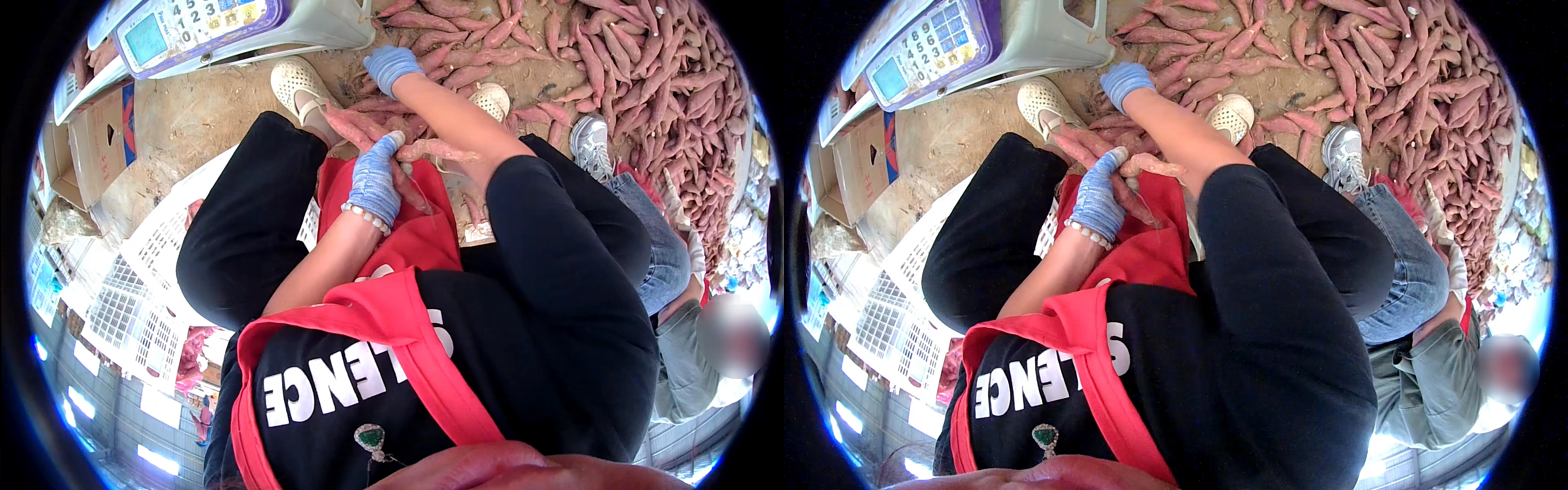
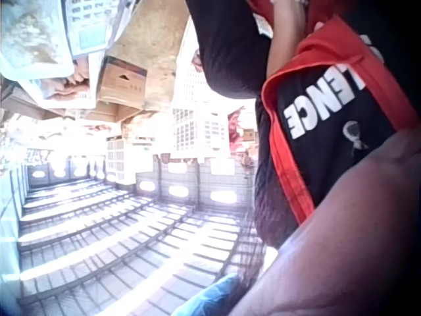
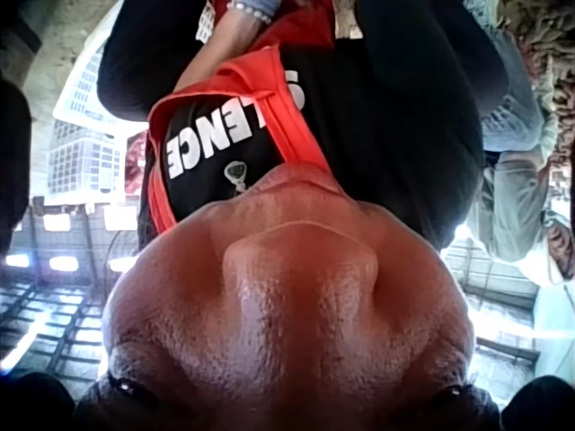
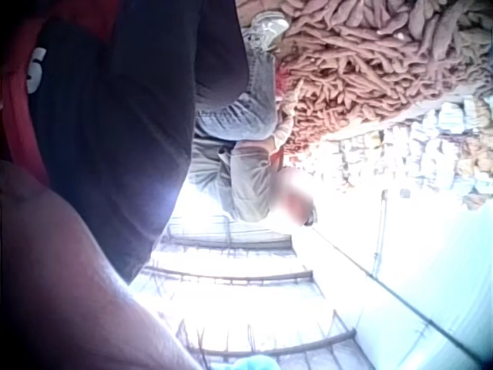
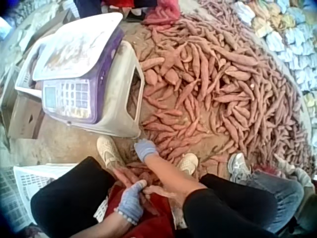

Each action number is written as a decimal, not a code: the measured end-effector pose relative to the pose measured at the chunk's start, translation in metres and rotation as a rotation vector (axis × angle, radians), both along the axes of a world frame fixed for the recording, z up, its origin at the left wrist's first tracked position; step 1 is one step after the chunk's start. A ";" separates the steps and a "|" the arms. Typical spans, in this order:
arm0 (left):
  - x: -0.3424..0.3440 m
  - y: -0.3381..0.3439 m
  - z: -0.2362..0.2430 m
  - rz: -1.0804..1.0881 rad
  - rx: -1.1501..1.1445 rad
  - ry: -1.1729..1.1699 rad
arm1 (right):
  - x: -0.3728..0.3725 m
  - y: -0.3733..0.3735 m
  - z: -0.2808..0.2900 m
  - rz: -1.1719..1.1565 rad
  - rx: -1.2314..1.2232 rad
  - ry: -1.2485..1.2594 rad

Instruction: The person sits on the floor and sorts sweet potatoes by hand, picking them from a large pile and placing them into a white plastic basket. The person wears gloves and repeatedly transfers the vegetables from the floor to the basket.

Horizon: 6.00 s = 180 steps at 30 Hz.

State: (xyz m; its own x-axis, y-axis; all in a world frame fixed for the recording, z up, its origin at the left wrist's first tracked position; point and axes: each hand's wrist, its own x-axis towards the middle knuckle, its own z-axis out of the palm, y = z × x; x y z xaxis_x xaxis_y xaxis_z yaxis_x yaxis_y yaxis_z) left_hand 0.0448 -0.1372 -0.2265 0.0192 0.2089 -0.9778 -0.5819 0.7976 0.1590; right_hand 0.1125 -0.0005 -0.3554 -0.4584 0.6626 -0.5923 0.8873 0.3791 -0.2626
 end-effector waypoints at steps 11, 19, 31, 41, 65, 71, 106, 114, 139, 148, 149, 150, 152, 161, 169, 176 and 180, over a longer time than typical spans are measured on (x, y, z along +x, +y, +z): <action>-0.002 0.004 0.004 -0.058 0.006 -0.035 | 0.076 0.046 0.004 0.004 -0.040 -0.162; -0.002 0.000 -0.001 -0.067 0.011 -0.008 | 0.067 0.065 -0.007 0.071 -0.343 -0.313; 0.002 0.003 0.011 -0.071 0.026 0.021 | 0.063 0.055 0.030 -0.186 -0.488 -0.242; 0.002 -0.003 -0.008 -0.050 0.014 -0.002 | 0.107 0.040 0.036 -0.245 -0.355 -0.253; 0.007 0.006 0.009 -0.106 0.018 0.028 | 0.144 0.050 0.006 -0.313 -0.292 -0.229; 0.007 0.012 0.017 -0.085 0.047 -0.020 | 0.141 0.057 0.031 -0.297 -0.264 -0.262; -0.267 -0.457 0.209 1.017 0.529 0.801 | 0.104 0.035 0.214 -0.685 -0.744 0.439; -0.105 -0.645 0.147 1.103 -0.065 0.439 | 0.095 0.035 0.199 -0.696 -0.899 0.413; -0.162 -0.133 0.249 -0.317 1.052 0.665 | 0.070 -0.021 0.276 -0.465 -1.035 1.022; -0.075 -0.018 0.154 -0.292 0.958 0.436 | 0.049 -0.053 0.293 -0.430 -1.000 0.973; -0.080 -0.017 0.151 -0.438 0.946 0.601 | 0.056 -0.044 0.282 -0.419 -0.999 0.909; -0.087 -0.013 0.150 -0.588 0.936 0.764 | 0.060 -0.044 0.284 -0.448 -0.952 0.880; -0.092 -0.011 0.136 -0.327 1.006 0.721 | 0.067 -0.046 0.293 -0.505 -0.863 0.819; -0.081 -0.005 0.148 -0.110 0.871 0.292 | 0.081 -0.056 0.291 -0.561 -0.859 0.819; -0.059 -0.011 0.111 0.169 0.869 -0.367 | 0.014 -0.079 0.277 -0.459 -0.715 0.888; -0.080 -0.033 0.123 0.259 0.937 -0.499 | -0.009 -0.078 0.302 -0.289 -0.314 0.855; -0.087 -0.036 0.127 0.180 1.013 -0.519 | -0.022 -0.073 0.325 -0.146 0.103 0.817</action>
State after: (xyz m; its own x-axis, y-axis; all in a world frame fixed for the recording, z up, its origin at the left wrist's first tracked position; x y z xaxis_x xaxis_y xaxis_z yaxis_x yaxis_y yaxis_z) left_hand -0.0418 -0.1730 -0.0991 0.2604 0.9345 -0.2428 -0.8574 0.3394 0.3869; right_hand 0.0903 -0.0739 -0.0302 -0.6227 0.7812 -0.0437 0.4746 0.3327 -0.8149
